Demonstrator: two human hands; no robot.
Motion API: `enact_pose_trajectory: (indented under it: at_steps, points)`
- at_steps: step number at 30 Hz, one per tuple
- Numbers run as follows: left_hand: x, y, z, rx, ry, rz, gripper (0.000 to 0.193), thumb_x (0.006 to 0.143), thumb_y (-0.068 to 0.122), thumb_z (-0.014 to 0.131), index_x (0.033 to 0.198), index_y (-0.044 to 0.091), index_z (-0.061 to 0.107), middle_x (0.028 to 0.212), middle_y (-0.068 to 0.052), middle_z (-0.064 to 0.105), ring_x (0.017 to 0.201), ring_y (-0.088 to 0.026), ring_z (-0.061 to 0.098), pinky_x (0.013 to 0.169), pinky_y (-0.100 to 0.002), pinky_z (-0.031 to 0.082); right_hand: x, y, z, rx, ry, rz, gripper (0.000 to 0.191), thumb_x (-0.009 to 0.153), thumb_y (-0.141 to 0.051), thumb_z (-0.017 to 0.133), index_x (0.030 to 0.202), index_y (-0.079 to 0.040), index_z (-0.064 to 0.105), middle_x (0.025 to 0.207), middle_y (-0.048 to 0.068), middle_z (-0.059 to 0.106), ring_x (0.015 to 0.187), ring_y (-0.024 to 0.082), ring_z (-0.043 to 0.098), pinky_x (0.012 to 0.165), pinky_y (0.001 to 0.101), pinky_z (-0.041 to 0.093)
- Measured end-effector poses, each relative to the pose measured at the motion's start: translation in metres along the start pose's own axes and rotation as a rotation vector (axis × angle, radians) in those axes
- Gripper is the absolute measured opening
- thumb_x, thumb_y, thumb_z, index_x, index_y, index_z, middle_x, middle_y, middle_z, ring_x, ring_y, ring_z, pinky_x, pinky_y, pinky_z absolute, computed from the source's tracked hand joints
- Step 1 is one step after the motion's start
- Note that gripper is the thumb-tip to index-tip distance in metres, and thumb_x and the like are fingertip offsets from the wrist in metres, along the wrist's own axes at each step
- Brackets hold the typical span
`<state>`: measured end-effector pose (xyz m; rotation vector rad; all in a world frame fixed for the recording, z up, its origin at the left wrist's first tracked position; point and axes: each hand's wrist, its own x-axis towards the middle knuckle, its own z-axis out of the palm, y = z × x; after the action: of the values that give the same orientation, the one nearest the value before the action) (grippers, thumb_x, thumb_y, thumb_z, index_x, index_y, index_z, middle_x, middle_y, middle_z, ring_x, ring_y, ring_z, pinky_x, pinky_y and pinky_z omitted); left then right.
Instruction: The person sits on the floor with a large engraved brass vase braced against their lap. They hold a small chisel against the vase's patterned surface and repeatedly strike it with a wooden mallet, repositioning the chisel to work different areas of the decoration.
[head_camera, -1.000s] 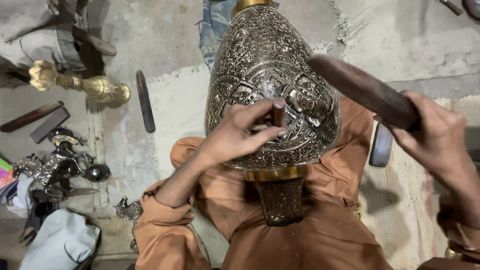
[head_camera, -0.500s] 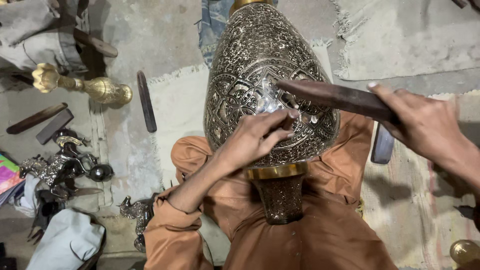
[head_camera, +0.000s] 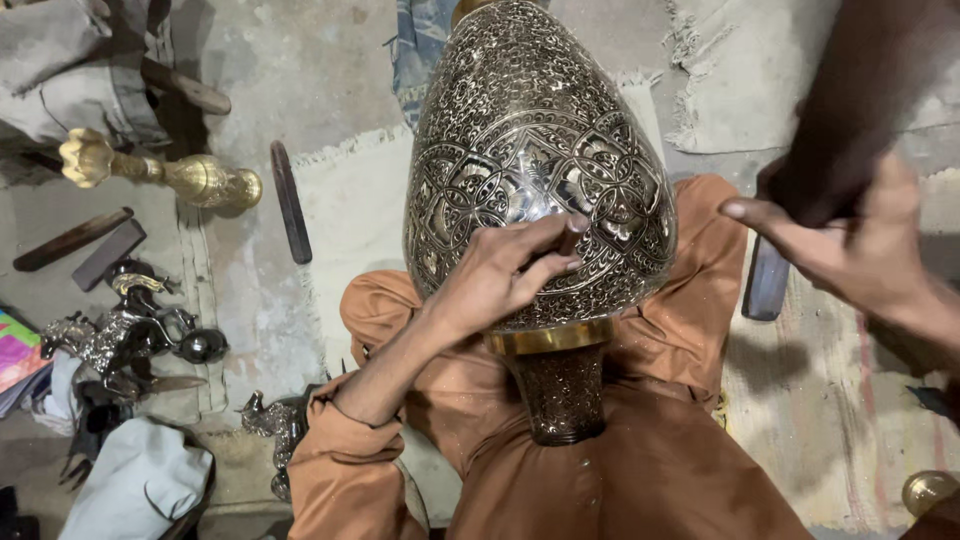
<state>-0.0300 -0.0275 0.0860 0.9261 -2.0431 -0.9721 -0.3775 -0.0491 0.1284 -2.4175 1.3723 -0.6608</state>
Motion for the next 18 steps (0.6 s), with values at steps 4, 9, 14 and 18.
enact_pose_trajectory:
  at_steps: [4,9,14,18]
  points:
    - [0.001,-0.005,-0.003,0.013,-0.032,-0.014,0.037,0.097,0.016,0.073,0.132,0.006,0.065,0.109,-0.015,0.077,0.084,-0.027,0.078,0.075,-0.036,0.062,0.004,-0.018,-0.003,0.107,0.054,-0.018,0.075,0.079,-0.020,0.083,0.145,-0.008,0.049,0.097,0.016,0.070,0.086,0.023,0.071,0.075,0.0325,0.058]
    - [0.003,-0.009,-0.005,0.079,-0.055,0.077,0.025,0.103,0.017,0.071,0.126,0.012,0.067,0.113,-0.013,0.077,0.090,-0.028,0.078,0.081,-0.036,0.063,-0.016,-0.012,-0.001,-0.405,-0.245,0.089,0.065,0.081,-0.026,0.089,0.136,-0.015,0.056,0.082,0.005,0.067,0.065,0.016,0.066,0.056,0.0292,0.055]
    - [0.008,-0.009,-0.007,0.070,-0.169,-0.088,0.034,0.098,0.020,0.071,0.130,0.009,0.068,0.099,-0.013,0.077,0.078,-0.028,0.077,0.073,-0.039,0.061,-0.044,0.018,0.015,-0.338,-0.112,-0.030,0.068,0.077,-0.014,0.085,0.140,-0.005,0.065,0.077,0.007,0.066,0.058,0.018,0.062,0.053,0.0321,0.052]
    - [0.009,-0.005,-0.011,0.000,-0.109,0.099,0.037,0.103,0.020,0.068,0.138,0.009,0.063,0.119,-0.016,0.075,0.099,-0.031,0.076,0.086,-0.039,0.062,-0.053,0.029,0.026,-0.013,0.048,0.100,0.043,0.086,-0.023,0.086,0.114,-0.008,0.056,0.085,0.007,0.061,0.069,0.019,0.058,0.059,0.0309,0.049]
